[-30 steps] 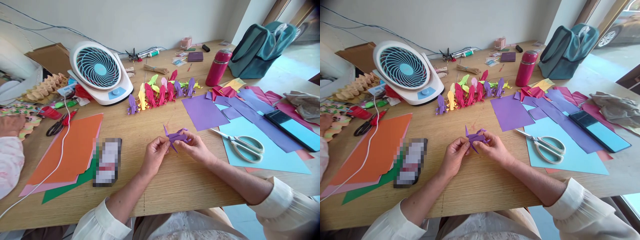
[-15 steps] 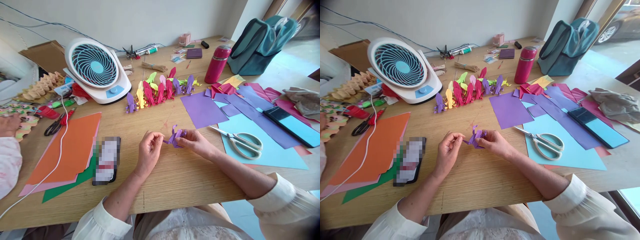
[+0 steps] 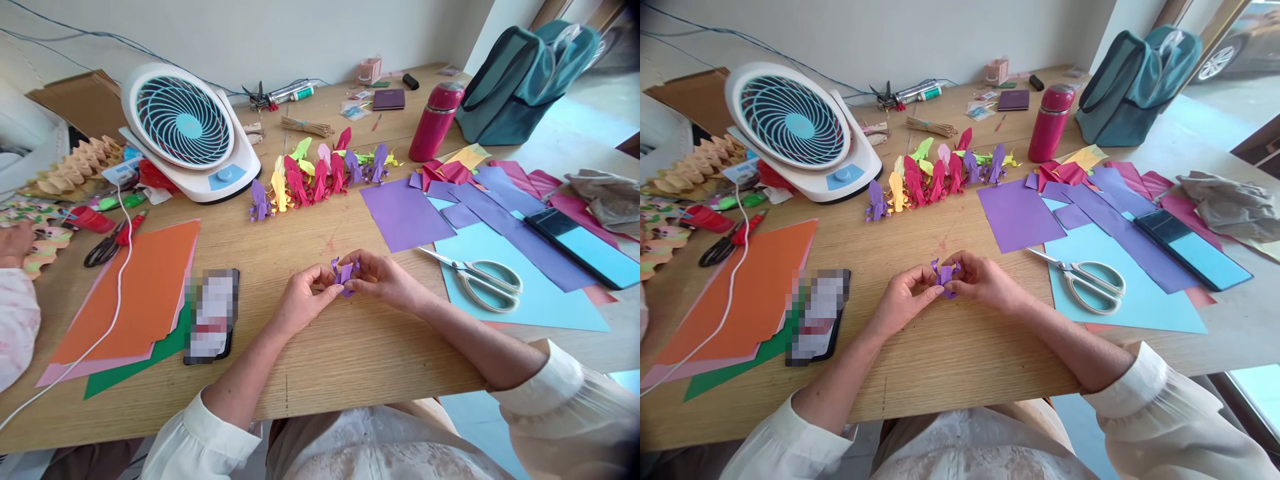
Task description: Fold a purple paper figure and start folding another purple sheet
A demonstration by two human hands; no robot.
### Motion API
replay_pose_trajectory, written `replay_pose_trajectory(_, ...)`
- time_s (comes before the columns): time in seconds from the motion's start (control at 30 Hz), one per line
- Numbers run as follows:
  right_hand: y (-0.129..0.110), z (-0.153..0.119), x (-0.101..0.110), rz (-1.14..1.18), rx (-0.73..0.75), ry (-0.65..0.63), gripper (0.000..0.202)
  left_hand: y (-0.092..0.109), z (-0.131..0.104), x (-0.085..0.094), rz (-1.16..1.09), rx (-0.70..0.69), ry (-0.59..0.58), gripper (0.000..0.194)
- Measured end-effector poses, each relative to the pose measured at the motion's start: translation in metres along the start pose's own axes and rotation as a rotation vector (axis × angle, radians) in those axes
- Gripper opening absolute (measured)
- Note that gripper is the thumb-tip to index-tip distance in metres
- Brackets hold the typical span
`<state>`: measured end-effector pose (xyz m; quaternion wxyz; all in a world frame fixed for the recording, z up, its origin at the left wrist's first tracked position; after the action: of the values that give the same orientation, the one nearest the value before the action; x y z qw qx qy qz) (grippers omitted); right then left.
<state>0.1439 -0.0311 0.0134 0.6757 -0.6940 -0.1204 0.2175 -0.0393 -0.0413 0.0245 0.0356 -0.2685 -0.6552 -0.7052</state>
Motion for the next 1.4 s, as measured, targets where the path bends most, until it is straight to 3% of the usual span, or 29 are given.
replay_pose_trajectory(0.17, -0.006, 0.000, 0.009, 0.010, 0.128, 0.222, 0.035, -0.005, 0.002, 0.002, -0.255, 0.025, 0.131, 0.020)
replay_pose_trajectory(0.27, -0.011, -0.002, 0.012, -0.010, 0.085, 0.354, 0.036, -0.006, 0.003, 0.005, -0.445, 0.046, 0.253, 0.022)
replay_pose_trajectory(0.4, -0.009, -0.004, -0.002, 0.114, -0.144, 0.207, 0.043, -0.005, 0.003, 0.004, -0.543, 0.046, 0.299, 0.023)
replay_pose_trajectory(0.47, -0.007, -0.004, -0.010, 0.189, -0.196, 0.158, 0.043, -0.004, 0.002, 0.001, -0.519, 0.033, 0.276, 0.023)
replay_pose_trajectory(0.67, -0.005, -0.004, -0.013, 0.201, -0.132, 0.219, 0.040, -0.001, -0.001, -0.007, -0.400, 0.028, 0.164, 0.023)
replay_pose_trajectory(0.77, -0.003, -0.004, -0.011, 0.156, -0.106, 0.210, 0.039, 0.000, -0.002, -0.006, -0.198, 0.013, 0.140, 0.019)
replay_pose_trajectory(0.93, -0.001, -0.004, -0.012, 0.125, -0.083, 0.179, 0.036, 0.001, -0.004, -0.004, 0.097, -0.048, 0.162, 0.011)
replay_pose_trajectory(1.2, -0.001, -0.005, -0.013, 0.007, -0.036, 0.182, 0.025, 0.004, -0.005, -0.006, 0.125, -0.118, 0.223, 0.006)
replay_pose_trajectory(1.4, 0.002, -0.005, -0.017, -0.067, -0.021, 0.259, 0.023, 0.006, -0.007, -0.011, 0.220, -0.182, 0.264, 0.010)
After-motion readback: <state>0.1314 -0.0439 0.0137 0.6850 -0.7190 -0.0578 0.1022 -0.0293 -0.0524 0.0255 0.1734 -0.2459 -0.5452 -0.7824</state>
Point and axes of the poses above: each hand's wrist, its own z-axis towards the middle knuckle, its own x-axis out of the back of the hand, y = z × x, the point moved 2 cm from there along z, towards the middle knuckle, and after that the axes turned 10 degrees about z, right-handed, at the moved point
